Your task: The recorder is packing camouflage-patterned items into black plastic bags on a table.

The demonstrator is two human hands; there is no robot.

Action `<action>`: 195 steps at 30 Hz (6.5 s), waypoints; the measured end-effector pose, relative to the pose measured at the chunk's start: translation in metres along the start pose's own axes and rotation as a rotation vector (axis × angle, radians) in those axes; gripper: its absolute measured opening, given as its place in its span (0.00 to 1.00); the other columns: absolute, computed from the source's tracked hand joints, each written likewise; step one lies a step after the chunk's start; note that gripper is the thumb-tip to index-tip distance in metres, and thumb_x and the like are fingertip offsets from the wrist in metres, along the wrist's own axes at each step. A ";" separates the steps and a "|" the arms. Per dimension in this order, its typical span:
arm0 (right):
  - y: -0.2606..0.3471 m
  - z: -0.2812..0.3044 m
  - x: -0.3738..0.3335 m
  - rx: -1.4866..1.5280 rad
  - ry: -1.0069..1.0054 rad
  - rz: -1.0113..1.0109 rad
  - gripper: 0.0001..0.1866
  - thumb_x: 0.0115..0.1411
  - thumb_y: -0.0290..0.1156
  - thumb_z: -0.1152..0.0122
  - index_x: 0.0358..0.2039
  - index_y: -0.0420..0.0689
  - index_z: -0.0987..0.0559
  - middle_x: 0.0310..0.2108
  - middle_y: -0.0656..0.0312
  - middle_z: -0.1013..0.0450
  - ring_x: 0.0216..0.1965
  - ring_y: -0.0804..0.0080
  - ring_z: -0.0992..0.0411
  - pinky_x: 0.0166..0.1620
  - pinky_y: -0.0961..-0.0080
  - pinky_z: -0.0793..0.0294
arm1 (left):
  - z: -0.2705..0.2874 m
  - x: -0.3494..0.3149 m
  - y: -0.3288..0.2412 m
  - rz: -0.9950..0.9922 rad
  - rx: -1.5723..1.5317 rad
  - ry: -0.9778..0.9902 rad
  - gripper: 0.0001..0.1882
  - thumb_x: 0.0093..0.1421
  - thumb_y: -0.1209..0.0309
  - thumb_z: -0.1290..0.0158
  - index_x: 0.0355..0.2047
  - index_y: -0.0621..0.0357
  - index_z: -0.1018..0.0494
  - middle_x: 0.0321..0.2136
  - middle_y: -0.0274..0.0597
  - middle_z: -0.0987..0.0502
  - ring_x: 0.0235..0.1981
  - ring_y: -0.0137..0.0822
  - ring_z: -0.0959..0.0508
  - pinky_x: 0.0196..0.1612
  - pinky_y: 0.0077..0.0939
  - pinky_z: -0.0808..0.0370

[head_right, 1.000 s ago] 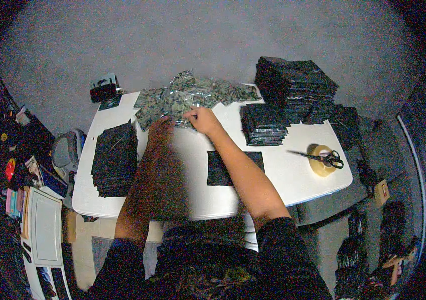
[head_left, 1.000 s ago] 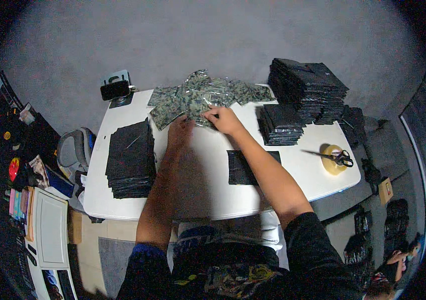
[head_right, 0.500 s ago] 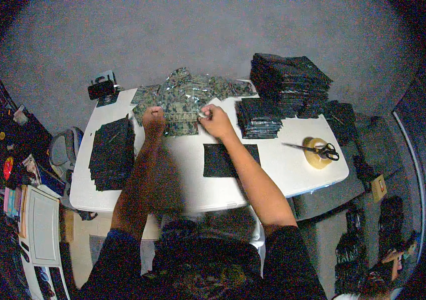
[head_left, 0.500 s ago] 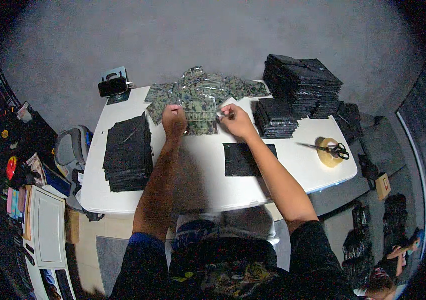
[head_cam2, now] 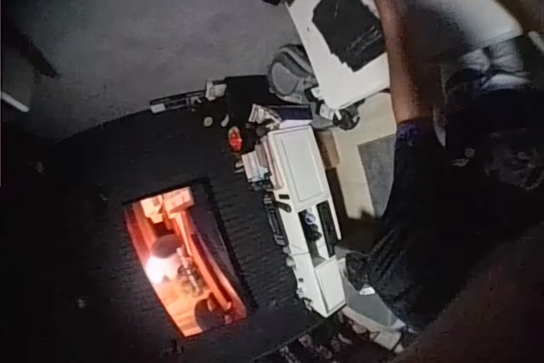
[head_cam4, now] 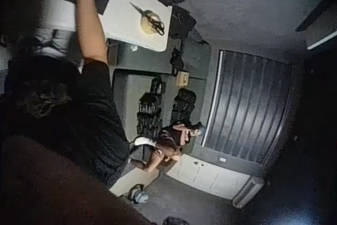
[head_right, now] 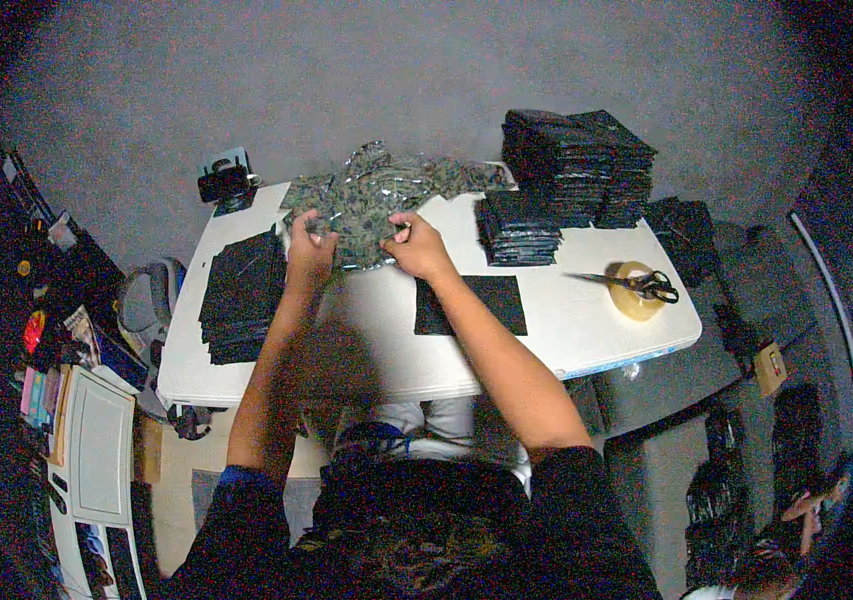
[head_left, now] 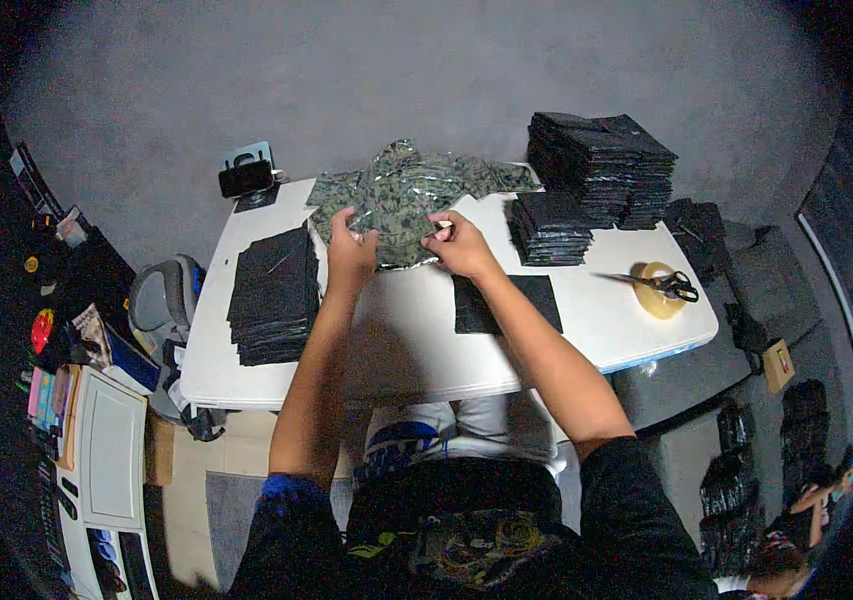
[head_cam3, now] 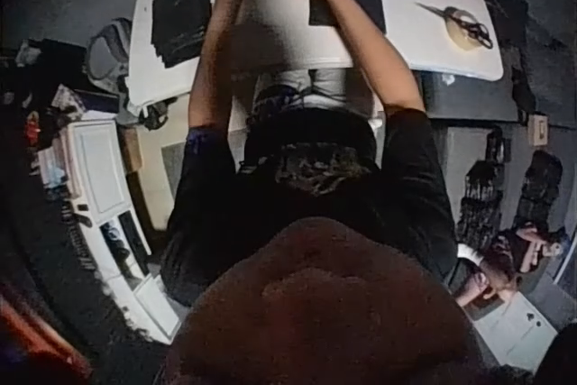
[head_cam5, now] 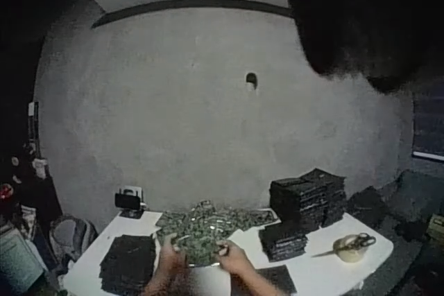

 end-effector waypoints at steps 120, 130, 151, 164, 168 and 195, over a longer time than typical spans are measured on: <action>0.008 0.030 -0.120 -0.719 0.190 0.262 0.15 0.72 0.39 0.48 0.46 0.42 0.21 0.42 0.35 0.22 0.42 0.36 0.21 0.48 0.43 0.21 | -0.018 -0.168 -0.036 -0.553 0.624 0.255 0.36 0.68 0.44 0.45 0.70 0.47 0.31 0.71 0.58 0.37 0.71 0.67 0.39 0.71 0.80 0.52; -0.033 0.055 -0.107 -0.126 0.323 -0.011 0.08 0.66 0.31 0.33 0.35 0.40 0.21 0.30 0.58 0.19 0.24 0.74 0.24 0.33 0.68 0.23 | -0.011 -0.171 -0.044 -0.495 0.644 0.121 0.33 0.67 0.48 0.43 0.67 0.49 0.29 0.68 0.58 0.32 0.69 0.67 0.34 0.68 0.81 0.48; 0.030 0.019 -0.123 -0.288 0.399 0.260 0.07 0.60 0.29 0.34 0.34 0.40 0.17 0.26 0.51 0.20 0.27 0.56 0.20 0.34 0.62 0.23 | 0.007 -0.128 -0.011 -0.433 0.469 0.089 0.20 0.62 0.60 0.36 0.50 0.54 0.26 0.48 0.51 0.26 0.48 0.56 0.21 0.47 0.61 0.28; 0.043 0.016 -0.125 -0.289 0.332 0.265 0.05 0.61 0.26 0.36 0.35 0.38 0.19 0.22 0.56 0.25 0.23 0.67 0.28 0.30 0.67 0.29 | 0.014 -0.142 -0.058 -0.400 0.385 -0.042 0.16 0.62 0.67 0.37 0.49 0.47 0.28 0.45 0.39 0.18 0.47 0.50 0.18 0.49 0.50 0.28; 0.047 0.015 -0.128 -0.296 0.342 0.269 0.05 0.59 0.26 0.37 0.34 0.40 0.18 0.26 0.51 0.20 0.28 0.54 0.20 0.35 0.60 0.23 | 0.024 -0.132 -0.052 -0.352 0.445 -0.065 0.20 0.59 0.69 0.35 0.50 0.46 0.29 0.42 0.37 0.18 0.44 0.48 0.18 0.47 0.49 0.29; 0.078 -0.002 -0.141 -0.598 0.190 0.331 0.12 0.60 0.34 0.35 0.36 0.37 0.18 0.30 0.41 0.20 0.36 0.40 0.19 0.44 0.48 0.20 | 0.026 -0.205 -0.097 -0.686 0.292 0.185 0.22 0.50 0.63 0.32 0.45 0.52 0.21 0.51 0.45 0.22 0.53 0.52 0.25 0.61 0.57 0.35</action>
Point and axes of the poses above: each hand's wrist, its own x-axis towards the middle knuckle, its own z-axis out of the back of the hand, y = z × x, the point moved 9 cm from there along x, towards the middle knuckle
